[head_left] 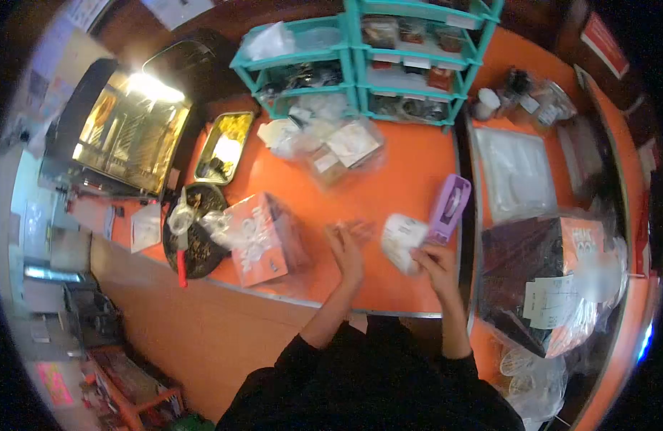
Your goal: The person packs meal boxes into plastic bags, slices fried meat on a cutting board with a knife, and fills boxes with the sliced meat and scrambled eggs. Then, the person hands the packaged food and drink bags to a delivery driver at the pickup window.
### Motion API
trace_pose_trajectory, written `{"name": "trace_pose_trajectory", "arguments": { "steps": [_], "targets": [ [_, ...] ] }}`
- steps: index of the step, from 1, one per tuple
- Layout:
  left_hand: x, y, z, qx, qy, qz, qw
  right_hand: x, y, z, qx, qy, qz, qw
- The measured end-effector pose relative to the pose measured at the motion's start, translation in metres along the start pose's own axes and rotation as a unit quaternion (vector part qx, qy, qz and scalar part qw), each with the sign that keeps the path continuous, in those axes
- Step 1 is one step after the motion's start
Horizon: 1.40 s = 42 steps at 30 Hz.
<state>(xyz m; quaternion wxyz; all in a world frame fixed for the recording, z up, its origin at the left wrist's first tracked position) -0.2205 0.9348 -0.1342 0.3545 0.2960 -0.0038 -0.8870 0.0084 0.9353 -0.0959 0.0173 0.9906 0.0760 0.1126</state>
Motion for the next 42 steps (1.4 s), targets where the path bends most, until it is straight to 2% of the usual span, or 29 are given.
{"name": "trace_pose_trajectory", "arguments": {
  "steps": [2,3,4,6,7,8,9,10,11,12,13,15,16,18,19,20,21,22,23,24,25,27,30,31,32,34,39,41,42],
  "targets": [
    [-0.007,0.025,0.016,0.115,0.04,-0.053,0.991,0.002,0.017,-0.047,-0.021,-0.017,-0.05,0.998],
    [0.012,0.03,0.028,0.105,0.045,-0.045,0.992,-0.005,0.022,-0.061,-0.048,-0.034,-0.086,0.995],
    [0.023,0.036,0.069,-0.014,-0.095,-0.077,0.992,-0.015,0.023,-0.075,-0.044,-0.033,-0.094,0.994],
    [0.052,0.048,0.124,-0.051,-0.123,-0.062,0.989,-0.058,0.023,-0.108,-0.015,-0.089,-0.194,0.977],
    [0.064,0.054,0.152,0.031,-0.014,-0.019,0.999,-0.093,0.018,-0.132,0.106,-0.058,-0.26,0.958],
    [0.095,0.042,0.177,-0.028,0.058,0.074,0.995,-0.127,0.015,-0.161,0.199,-0.019,-0.286,0.937],
    [0.127,0.035,0.195,-0.083,0.129,0.166,0.974,-0.159,0.007,-0.173,0.208,-0.004,-0.278,0.938],
    [0.146,0.022,0.2,-0.079,0.131,0.16,0.975,-0.185,-0.008,-0.172,0.224,0.043,-0.271,0.935],
    [0.169,0.005,0.201,-0.074,0.035,0.154,0.985,-0.212,-0.023,-0.171,0.24,0.09,-0.263,0.93],
    [0.188,-0.011,0.196,-0.068,-0.063,0.143,0.985,-0.227,-0.037,-0.156,0.221,0.151,-0.233,0.935],
    [0.207,-0.03,0.177,-0.061,-0.067,0.127,0.988,-0.233,-0.045,-0.141,0.216,0.153,-0.218,0.94],
    [0.224,-0.064,0.118,0.06,-0.135,0.028,0.989,-0.238,-0.059,-0.092,0.111,0.12,-0.212,0.963],
    [0.225,-0.068,0.115,0.071,-0.137,0.006,0.988,-0.239,-0.063,-0.073,0.073,0.108,-0.201,0.971],
    [0.215,-0.076,0.117,0.064,-0.129,-0.103,0.984,-0.254,-0.051,-0.022,-0.068,-0.078,-0.242,0.965],
    [0.201,-0.088,0.16,-0.155,-0.265,-0.156,0.939,-0.268,-0.047,0.0,-0.084,-0.165,-0.244,0.952],
    [0.174,-0.08,0.187,-0.369,-0.359,-0.21,0.831,-0.28,-0.042,0.013,-0.093,-0.251,-0.233,0.935],
    [0.158,-0.083,0.199,-0.159,-0.327,-0.185,0.913,-0.279,-0.04,0.005,-0.034,-0.255,-0.201,0.945],
    [0.16,-0.107,0.2,-0.193,-0.328,-0.214,0.9,-0.283,-0.046,0.025,0.0,-0.264,-0.14,0.954],
    [0.128,-0.105,0.219,-0.238,-0.385,-0.276,0.848,-0.271,-0.032,-0.004,-0.042,-0.227,-0.118,0.966],
    [0.11,-0.107,0.225,-0.239,-0.39,-0.322,0.829,-0.279,-0.034,0.006,-0.037,-0.294,-0.071,0.953],
    [0.096,-0.116,0.223,-0.212,-0.386,-0.369,0.819,-0.301,-0.039,0.035,-0.025,-0.358,-0.085,0.929],
    [0.066,-0.124,0.207,-0.157,-0.374,-0.456,0.792,-0.284,-0.023,0.022,-0.018,-0.331,-0.028,0.943],
    [0.036,-0.129,0.18,-0.028,-0.326,-0.536,0.778,-0.277,0.013,-0.001,-0.097,-0.316,-0.012,0.944],
    [0.026,-0.126,0.172,-0.01,-0.287,-0.632,0.72,-0.281,0.015,0.015,-0.092,-0.321,0.012,0.943],
    [0.02,-0.12,0.168,0.027,-0.291,-0.614,0.733,-0.296,0.007,0.027,-0.017,-0.353,0.001,0.935],
    [0.009,-0.08,0.171,0.067,-0.289,-0.6,0.743,-0.284,0.012,0.038,0.07,-0.374,0.013,0.925],
    [-0.016,0.072,0.177,0.118,-0.195,-0.687,0.69,-0.241,0.144,0.044,-0.048,-0.29,0.071,0.953],
    [-0.014,0.142,0.177,0.162,-0.144,-0.728,0.651,-0.227,0.194,0.051,-0.001,-0.336,0.105,0.936],
    [-0.01,0.18,0.179,0.192,-0.115,-0.746,0.627,-0.208,0.231,0.042,0.02,-0.337,0.18,0.924]
  ]
}}
Point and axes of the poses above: each hand's wrist, its own y-axis away from the middle knuckle, its own x-axis out of the back of the hand, z = x × y, the point moved 10 cm from there along -y, towards the middle knuckle, and after that the axes turned 8 degrees about y, right-handed, at the moved point
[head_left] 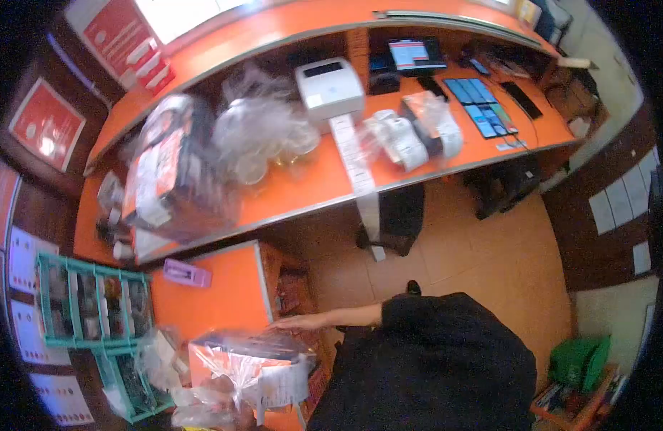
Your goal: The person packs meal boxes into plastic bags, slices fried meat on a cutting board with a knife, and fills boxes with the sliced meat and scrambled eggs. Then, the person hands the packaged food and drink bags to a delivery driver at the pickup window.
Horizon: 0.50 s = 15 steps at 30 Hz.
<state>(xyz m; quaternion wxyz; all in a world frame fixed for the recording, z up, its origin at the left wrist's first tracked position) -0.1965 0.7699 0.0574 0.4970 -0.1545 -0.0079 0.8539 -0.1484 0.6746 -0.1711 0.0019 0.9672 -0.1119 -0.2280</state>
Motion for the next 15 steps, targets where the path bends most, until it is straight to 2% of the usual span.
{"name": "trace_pose_trajectory", "arguments": {
  "steps": [3,6,8,10,12,13,15],
  "targets": [
    [-0.127,0.003,-0.016,0.017,0.128,-0.125,0.984,0.061,0.115,-0.069,0.135,-0.017,0.188,0.973],
    [-0.263,0.027,-0.037,0.062,0.265,-0.249,0.929,0.131,0.253,-0.088,0.242,0.033,0.318,0.916],
    [-0.355,0.052,-0.05,0.105,0.355,-0.323,0.871,0.131,0.368,-0.125,0.197,0.082,0.429,0.878],
    [-0.444,0.078,-0.058,0.144,0.434,-0.394,0.797,0.146,0.463,-0.117,0.169,0.175,0.525,0.816],
    [-0.525,0.106,-0.063,0.181,0.499,-0.457,0.714,0.171,0.542,-0.082,0.219,0.111,0.609,0.754],
    [-0.562,0.116,-0.066,0.191,0.518,-0.48,0.682,0.168,0.564,-0.094,0.219,0.112,0.614,0.75],
    [-0.624,0.127,-0.075,0.183,0.513,-0.501,0.672,0.161,0.632,-0.111,0.17,0.028,0.726,0.665]
  ]
}}
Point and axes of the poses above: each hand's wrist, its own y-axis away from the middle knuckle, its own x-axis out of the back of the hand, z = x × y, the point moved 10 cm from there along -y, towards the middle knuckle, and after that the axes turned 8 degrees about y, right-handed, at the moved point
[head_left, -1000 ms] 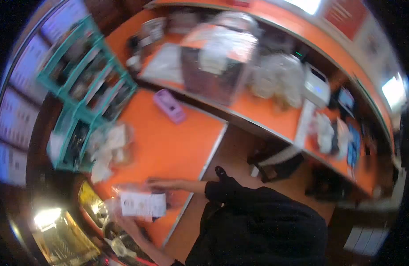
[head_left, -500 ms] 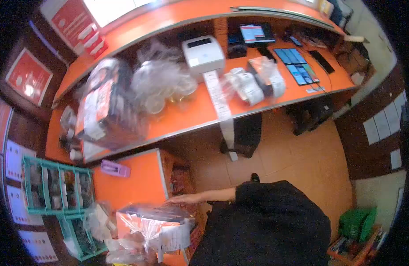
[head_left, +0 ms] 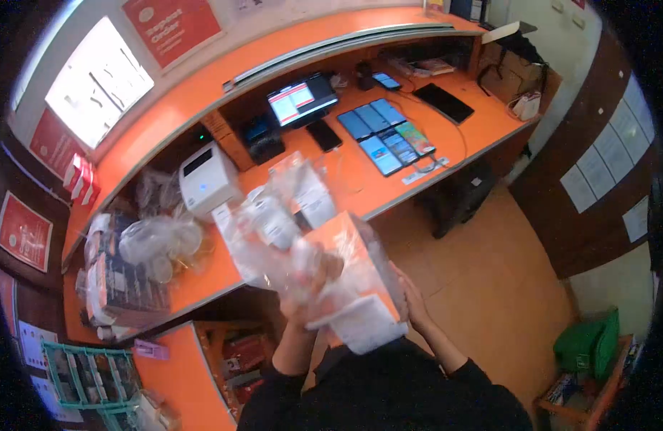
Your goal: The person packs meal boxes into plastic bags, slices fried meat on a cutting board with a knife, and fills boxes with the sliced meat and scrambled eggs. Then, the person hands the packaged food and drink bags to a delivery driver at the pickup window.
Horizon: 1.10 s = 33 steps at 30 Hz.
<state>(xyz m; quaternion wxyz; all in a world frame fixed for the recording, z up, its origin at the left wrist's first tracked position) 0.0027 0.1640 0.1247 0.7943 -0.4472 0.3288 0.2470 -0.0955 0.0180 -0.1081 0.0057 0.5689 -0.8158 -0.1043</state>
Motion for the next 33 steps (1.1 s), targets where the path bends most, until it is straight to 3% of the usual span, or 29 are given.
{"name": "trace_pose_trajectory", "arguments": {
  "steps": [3,5,8,10,12,13,14,15,18,20,22,24,25,29,31,33],
  "targets": [
    [0.016,-0.062,-0.041,-0.011,-0.075,0.002,0.997,0.041,-0.031,-0.013,0.008,0.026,0.028,0.999],
    [0.039,-0.09,-0.057,-0.02,-0.001,0.043,0.999,0.056,-0.059,-0.017,0.002,0.017,0.044,0.999],
    [0.081,-0.129,-0.058,-0.038,0.003,0.086,0.996,0.069,-0.123,-0.019,0.025,0.061,0.034,0.997],
    [0.094,-0.153,-0.055,-0.017,-0.092,0.084,0.992,0.067,-0.166,-0.007,-0.03,0.326,-0.022,0.945],
    [0.132,-0.17,-0.064,0.012,-0.037,0.113,0.993,0.06,-0.193,-0.014,0.041,0.307,0.001,0.951],
    [0.132,-0.181,-0.061,-0.007,-0.082,0.069,0.994,0.053,-0.205,-0.015,0.068,0.334,-0.013,0.94],
    [0.141,-0.188,-0.06,-0.021,-0.085,0.07,0.994,0.046,-0.222,-0.016,0.094,0.361,-0.03,0.927],
    [0.144,-0.196,-0.064,-0.017,-0.092,0.058,0.994,0.036,-0.231,-0.03,0.055,0.36,-0.063,0.929],
    [0.16,-0.215,-0.058,-0.006,-0.156,0.064,0.986,0.016,-0.275,-0.036,0.132,0.361,-0.123,0.915],
    [0.176,-0.224,-0.044,-0.053,-0.107,0.079,0.99,0.009,-0.303,-0.045,0.119,0.355,-0.165,0.913],
    [0.194,-0.227,-0.04,-0.058,-0.109,0.063,0.99,0.0,-0.333,-0.06,0.106,0.345,-0.2,0.911],
    [0.235,-0.217,-0.041,-0.039,-0.134,0.111,0.984,-0.01,-0.366,-0.071,0.09,0.376,-0.228,0.893],
    [0.243,-0.21,-0.041,-0.007,-0.147,0.172,0.974,-0.013,-0.383,-0.08,0.085,0.408,-0.21,0.885],
    [0.218,-0.205,-0.035,0.052,-0.239,0.185,0.952,-0.035,-0.464,-0.1,0.119,0.437,-0.159,0.877],
    [0.208,-0.198,-0.026,0.075,-0.342,0.196,0.916,-0.049,-0.493,-0.123,0.231,0.386,-0.11,0.886],
    [0.199,-0.185,-0.029,0.075,-0.419,0.219,0.878,-0.063,-0.516,-0.133,0.273,0.355,-0.101,0.888]
  ]
}}
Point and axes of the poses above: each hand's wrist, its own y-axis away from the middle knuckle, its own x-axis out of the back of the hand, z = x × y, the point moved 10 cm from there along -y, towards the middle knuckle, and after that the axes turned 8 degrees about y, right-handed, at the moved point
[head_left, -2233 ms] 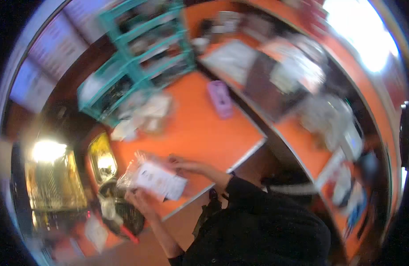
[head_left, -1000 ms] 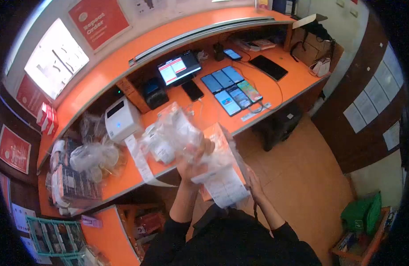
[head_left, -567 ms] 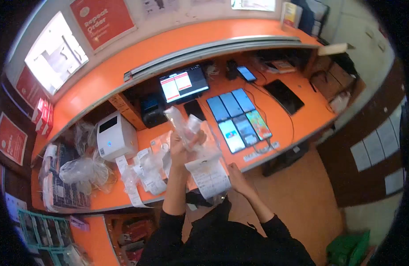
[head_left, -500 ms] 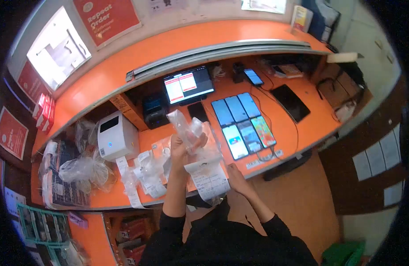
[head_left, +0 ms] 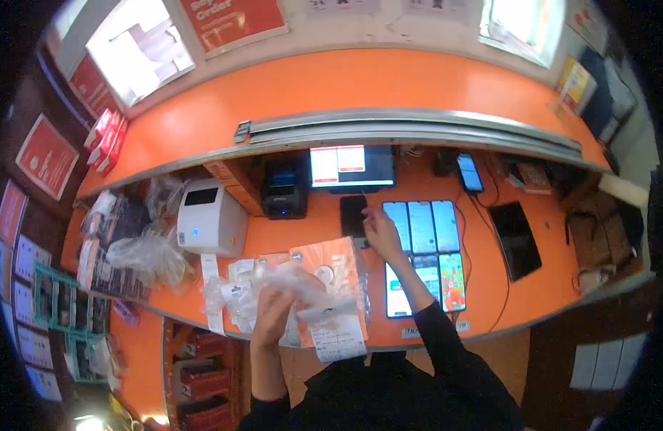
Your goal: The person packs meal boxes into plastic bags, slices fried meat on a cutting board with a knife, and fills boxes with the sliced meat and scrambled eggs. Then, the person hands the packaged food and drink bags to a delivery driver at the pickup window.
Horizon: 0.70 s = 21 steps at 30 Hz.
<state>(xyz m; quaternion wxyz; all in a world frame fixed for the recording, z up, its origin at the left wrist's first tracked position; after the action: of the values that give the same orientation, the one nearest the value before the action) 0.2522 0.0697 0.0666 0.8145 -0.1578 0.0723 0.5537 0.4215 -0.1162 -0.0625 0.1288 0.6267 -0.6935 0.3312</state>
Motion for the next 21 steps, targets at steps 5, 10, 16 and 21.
{"name": "trace_pose_trajectory", "arguments": {
  "steps": [5,10,16,21],
  "targets": [
    [0.022,0.125,-0.059,-0.082,0.036,0.462,0.882,-0.029,-0.009,0.028,-0.087,-0.232,-0.041,0.968],
    [-0.027,0.186,-0.193,-0.065,0.141,0.571,0.807,-0.038,0.145,0.039,-0.231,-0.369,-0.024,0.9],
    [-0.041,0.148,-0.197,-0.037,0.258,0.507,0.822,-0.052,0.193,0.005,-0.202,-0.367,-0.095,0.903],
    [-0.022,0.206,-0.192,-0.041,0.239,0.509,0.826,-0.043,0.236,0.003,-0.209,-0.398,-0.086,0.889]
  ]
}}
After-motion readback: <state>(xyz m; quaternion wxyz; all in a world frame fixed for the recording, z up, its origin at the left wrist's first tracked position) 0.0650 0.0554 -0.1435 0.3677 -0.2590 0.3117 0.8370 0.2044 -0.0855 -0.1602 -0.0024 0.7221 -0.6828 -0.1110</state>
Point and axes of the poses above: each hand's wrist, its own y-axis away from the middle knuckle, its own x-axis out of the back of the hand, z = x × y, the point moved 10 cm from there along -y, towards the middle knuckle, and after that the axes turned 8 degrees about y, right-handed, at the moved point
